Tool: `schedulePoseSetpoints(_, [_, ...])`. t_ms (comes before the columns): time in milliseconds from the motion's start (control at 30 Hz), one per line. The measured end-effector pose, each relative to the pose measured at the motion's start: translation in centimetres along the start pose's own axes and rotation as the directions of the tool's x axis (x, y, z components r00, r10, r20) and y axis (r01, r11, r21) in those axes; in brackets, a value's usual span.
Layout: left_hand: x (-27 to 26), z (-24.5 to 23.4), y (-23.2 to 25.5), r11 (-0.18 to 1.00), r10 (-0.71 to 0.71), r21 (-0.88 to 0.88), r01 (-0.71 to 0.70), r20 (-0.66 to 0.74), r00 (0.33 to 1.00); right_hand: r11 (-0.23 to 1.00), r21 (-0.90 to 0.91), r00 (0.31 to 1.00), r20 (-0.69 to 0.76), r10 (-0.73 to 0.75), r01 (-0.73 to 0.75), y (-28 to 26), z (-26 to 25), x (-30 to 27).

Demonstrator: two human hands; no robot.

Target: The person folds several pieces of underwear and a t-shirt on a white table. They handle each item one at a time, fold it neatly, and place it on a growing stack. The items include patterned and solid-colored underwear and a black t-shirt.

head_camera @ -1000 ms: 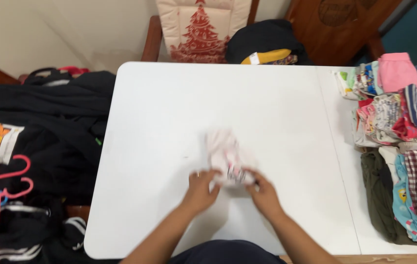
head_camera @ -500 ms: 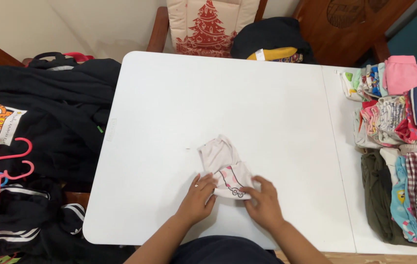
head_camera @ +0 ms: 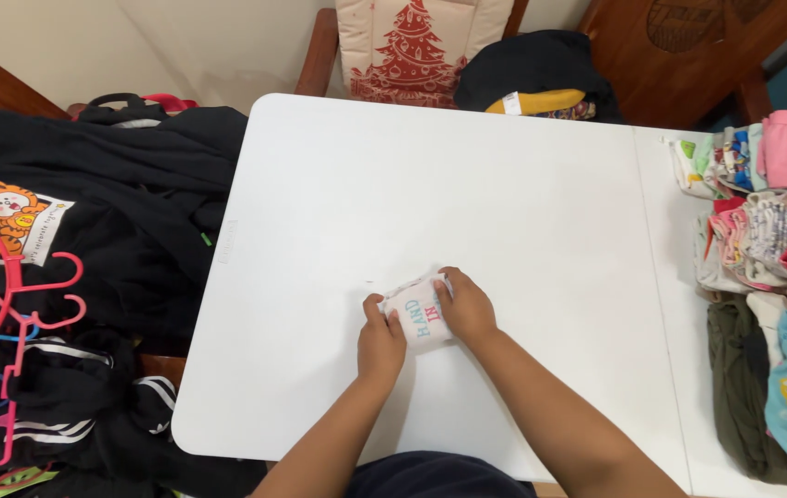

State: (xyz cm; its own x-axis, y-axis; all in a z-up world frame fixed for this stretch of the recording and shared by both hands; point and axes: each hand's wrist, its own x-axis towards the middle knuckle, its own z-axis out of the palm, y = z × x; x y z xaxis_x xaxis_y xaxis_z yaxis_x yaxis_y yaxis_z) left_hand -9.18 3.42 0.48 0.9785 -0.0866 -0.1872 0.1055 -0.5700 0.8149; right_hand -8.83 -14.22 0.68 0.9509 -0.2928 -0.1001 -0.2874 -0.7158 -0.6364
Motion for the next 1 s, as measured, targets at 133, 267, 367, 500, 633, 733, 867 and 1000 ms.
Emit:
schedulePoseSetpoints(133, [0.4, 0.4, -0.1, 0.997, -0.026, 0.078, 0.026, -0.005, 1.0, 0.996, -0.038, 0.986, -0.144, -0.088, 0.083, 0.1, 1.0, 0.1])
schedulePoseSetpoints(267, [1.0, 1.2, -1.1, 0.992, 0.062, 0.116, -0.056, -0.047, 0.997, 0.994, -0.098, 0.996, -0.089, 0.031, -0.04, -0.2, 0.8, 0.4])
schedulePoseSetpoints(367, [0.9, 0.8, -0.4, 0.985, 0.072, 0.159, -0.066, -0.027, 0.997, 0.976, -0.16, 0.989, -0.004, 0.149, -0.147, -2.1, -0.6, 0.0])
schedulePoseSetpoints(500, [-0.3, -1.2, 1.0, 0.928, 0.292, 0.281, -0.246, -0.136, 0.947, 0.969, -0.241, 0.992, -0.126, 0.031, -0.061, -3.5, -1.3, -1.1])
schedulePoseSetpoints(633, [-0.8, 1.1, -3.0, 0.762, 0.619, 0.331, -0.557, -0.119, 0.776, 0.923, -0.216, 0.87, -0.319, -0.375, 0.318, -3.0, 1.1, -4.1])
schedulePoseSetpoints(733, [-0.9, 2.1, -3.8, 0.692, 0.71, 0.205, -0.692, -0.019, 0.704, 0.844, 0.18, 0.863, -0.139, -0.487, 0.505, -2.6, 3.1, -4.8])
schedulePoseSetpoints(867, [-0.4, 2.3, -4.2, 0.689, 0.667, 0.273, -0.672, 0.126, 0.734, 0.902, -0.048, 0.901, 0.09, -0.425, 0.43, -2.0, 3.1, -3.8])
schedulePoseSetpoints(1000, [0.0, 2.6, -4.4, 0.652, 0.622, 0.408, -0.639, 0.194, 0.759, 0.89, -0.357, 0.955, 0.188, -0.228, 0.283, -3.5, 1.4, -2.9])
